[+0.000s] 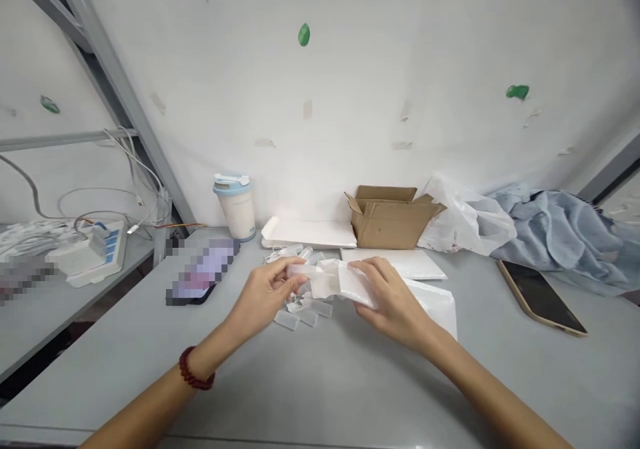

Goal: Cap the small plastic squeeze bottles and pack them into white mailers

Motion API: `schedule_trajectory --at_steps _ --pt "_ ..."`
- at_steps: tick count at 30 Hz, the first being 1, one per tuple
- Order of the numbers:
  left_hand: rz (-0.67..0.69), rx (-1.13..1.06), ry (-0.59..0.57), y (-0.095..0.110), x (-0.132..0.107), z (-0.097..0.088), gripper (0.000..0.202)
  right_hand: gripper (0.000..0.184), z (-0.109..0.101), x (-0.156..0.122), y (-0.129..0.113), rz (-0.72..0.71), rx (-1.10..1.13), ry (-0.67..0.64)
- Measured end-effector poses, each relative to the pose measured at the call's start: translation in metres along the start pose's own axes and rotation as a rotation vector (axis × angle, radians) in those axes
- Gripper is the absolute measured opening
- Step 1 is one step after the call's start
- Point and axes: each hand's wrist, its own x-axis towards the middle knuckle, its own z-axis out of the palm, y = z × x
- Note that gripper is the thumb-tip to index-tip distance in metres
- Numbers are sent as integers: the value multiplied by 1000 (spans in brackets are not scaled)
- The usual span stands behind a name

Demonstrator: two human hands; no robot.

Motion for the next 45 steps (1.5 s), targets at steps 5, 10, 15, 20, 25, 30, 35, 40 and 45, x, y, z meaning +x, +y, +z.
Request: schedule_trajectory --at_steps 5,10,15,20,25,30,35,40,45 --pt "173 59 11 -10 -1 23 38 56 0 1 -1 -13 43 17" --pt "318 90 148 -9 -8 23 22 53 4 3 -5 -22 35 31" --pt "301 146 172 -6 -11 28 10 55 7 -1 -11 -24 -19 23" --pt "322 166 289 -5 -11 36 10 55 6 -6 -15 -96 -79 46" --pt "276 167 225 0 -12 37 14 54 8 -4 -13 -98 -113 93" --pt "79 119 -23 10 -16 38 19 51 15 0 -7 -69 -125 81" --pt "105 223 39 5 -17 36 19 52 17 0 -4 -76 -110 99" --pt "67 257 1 -1 -18 37 21 51 14 -3 -3 -84 -120 134" --pt "45 224 -81 -1 -21 41 19 51 16 -5 -7 -98 -144 111"
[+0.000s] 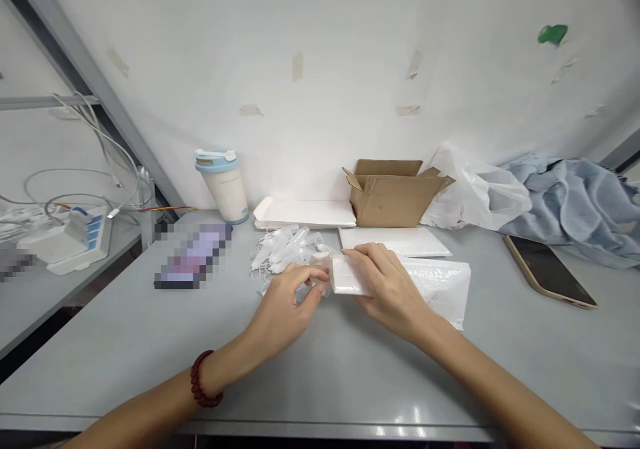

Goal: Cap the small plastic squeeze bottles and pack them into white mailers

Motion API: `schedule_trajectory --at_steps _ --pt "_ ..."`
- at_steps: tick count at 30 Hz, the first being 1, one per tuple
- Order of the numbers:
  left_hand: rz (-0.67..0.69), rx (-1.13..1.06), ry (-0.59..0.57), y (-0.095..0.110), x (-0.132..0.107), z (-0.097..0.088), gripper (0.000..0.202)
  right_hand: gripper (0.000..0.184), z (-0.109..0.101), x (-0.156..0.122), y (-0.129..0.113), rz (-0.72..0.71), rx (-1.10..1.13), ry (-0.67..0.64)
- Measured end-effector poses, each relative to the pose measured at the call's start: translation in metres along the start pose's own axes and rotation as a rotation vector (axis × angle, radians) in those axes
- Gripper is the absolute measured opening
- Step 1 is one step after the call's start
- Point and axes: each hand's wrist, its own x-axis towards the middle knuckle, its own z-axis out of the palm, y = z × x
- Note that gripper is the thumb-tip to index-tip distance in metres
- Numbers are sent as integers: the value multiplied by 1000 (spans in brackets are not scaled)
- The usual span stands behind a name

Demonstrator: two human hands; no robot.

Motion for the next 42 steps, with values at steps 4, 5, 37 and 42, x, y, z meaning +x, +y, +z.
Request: schedule_trajectory --at_steps 4,5,37,42 --pt "48 -18 -42 0 0 1 15 49 5 0 5 -30 -14 -16" --pt "63 -32 -44 0 0 1 14 49 6 0 7 -36 -18 -26" --pt "317 94 -223 10 -8 14 5 44 4 1 -14 33 85 -252" --pt "416 198 81 -4 13 -15 17 46 -3 4 -8 84 45 -238"
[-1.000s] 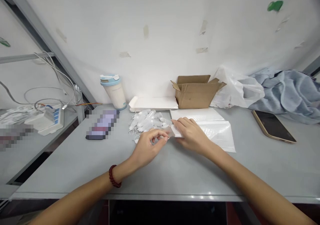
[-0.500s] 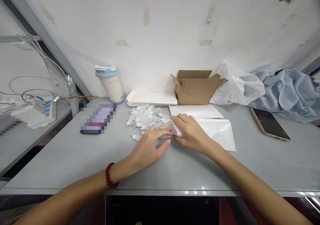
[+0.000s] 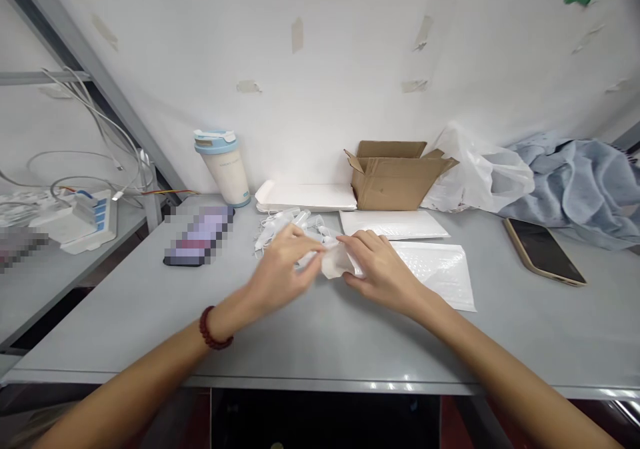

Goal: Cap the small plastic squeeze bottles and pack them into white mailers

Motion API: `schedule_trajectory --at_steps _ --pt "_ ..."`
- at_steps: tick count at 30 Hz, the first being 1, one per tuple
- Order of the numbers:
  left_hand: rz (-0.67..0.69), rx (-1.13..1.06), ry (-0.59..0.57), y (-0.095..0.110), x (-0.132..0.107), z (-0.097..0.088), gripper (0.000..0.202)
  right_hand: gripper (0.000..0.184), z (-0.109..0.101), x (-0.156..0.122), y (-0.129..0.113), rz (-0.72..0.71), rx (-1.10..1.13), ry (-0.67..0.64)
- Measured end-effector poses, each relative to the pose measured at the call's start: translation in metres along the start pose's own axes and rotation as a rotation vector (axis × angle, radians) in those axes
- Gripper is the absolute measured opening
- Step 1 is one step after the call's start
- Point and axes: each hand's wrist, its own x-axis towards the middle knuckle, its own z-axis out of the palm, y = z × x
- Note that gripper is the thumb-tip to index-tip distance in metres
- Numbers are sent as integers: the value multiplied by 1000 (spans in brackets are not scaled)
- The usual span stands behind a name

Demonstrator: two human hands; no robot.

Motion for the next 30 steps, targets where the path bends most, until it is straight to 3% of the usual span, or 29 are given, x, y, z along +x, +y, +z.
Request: schedule_trajectory --at_steps 3,5,10,21,27,30 --pt "-90 227 47 -22 7 -16 15 47 -4 1 5 40 -12 12" --pt "-140 334 13 -34 8 -20 23 47 -6 1 7 50 -5 18" --pt "-160 350 -80 -48 11 -12 30 49 -5 0 9 61 13 48" --pt "-160 280 -77 -50 16 -15 26 50 -3 1 9 76 -17 66" --pt "-263 298 -168 -50 15 -10 26 51 -1 2 10 69 -7 59" --pt "-258 293 -120 -48 16 -10 23 52 0 2 10 70 -5 47"
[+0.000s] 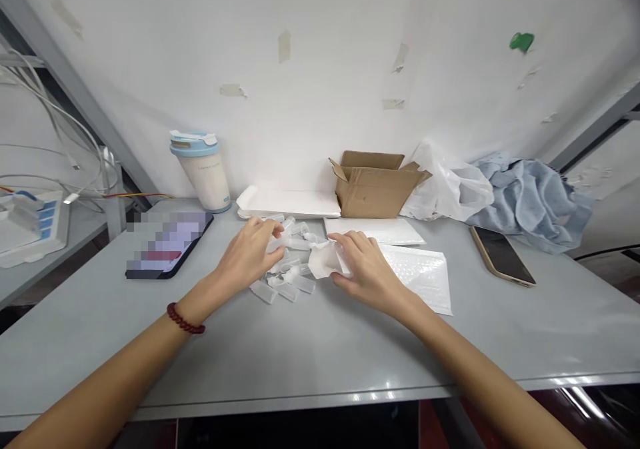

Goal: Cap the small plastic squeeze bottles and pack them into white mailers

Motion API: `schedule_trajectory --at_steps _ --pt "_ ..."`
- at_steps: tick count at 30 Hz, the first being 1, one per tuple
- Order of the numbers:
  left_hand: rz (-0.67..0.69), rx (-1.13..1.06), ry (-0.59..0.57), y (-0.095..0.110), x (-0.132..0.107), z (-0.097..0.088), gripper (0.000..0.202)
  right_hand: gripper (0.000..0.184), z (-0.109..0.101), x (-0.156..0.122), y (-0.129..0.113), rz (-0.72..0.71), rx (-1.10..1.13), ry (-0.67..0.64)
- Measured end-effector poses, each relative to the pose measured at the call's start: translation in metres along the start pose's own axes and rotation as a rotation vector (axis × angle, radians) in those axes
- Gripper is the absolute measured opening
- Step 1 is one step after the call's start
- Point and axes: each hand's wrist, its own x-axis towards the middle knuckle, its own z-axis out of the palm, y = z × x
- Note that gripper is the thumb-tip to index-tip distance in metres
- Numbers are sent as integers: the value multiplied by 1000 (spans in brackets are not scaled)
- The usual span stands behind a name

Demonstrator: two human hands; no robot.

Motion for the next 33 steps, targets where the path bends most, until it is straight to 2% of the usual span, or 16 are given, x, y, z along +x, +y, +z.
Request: schedule_trajectory --at_steps 6,9,16,22,25,27,33 --pt "-6 -56 283 20 -7 -13 27 51 1 1 1 25 12 15" --pt "-10 -117 372 32 -15 -20 36 50 2 2 2 30 18 6" --pt "-89 -560 289 49 -26 -25 31 51 3 2 -3 47 52 -40" --pt "-126 -881 184 50 -30 -12 23 52 0 3 -8 40 94 -65" --pt "-135 -913 110 48 -30 -5 21 51 -2 3 -7 55 141 -59" --pt "-126 -884 101 47 -30 -4 21 50 -5 2 -6 72 173 -50" --pt "-88 -708 114 45 -28 -18 18 53 -12 1 -1 77 248 19"
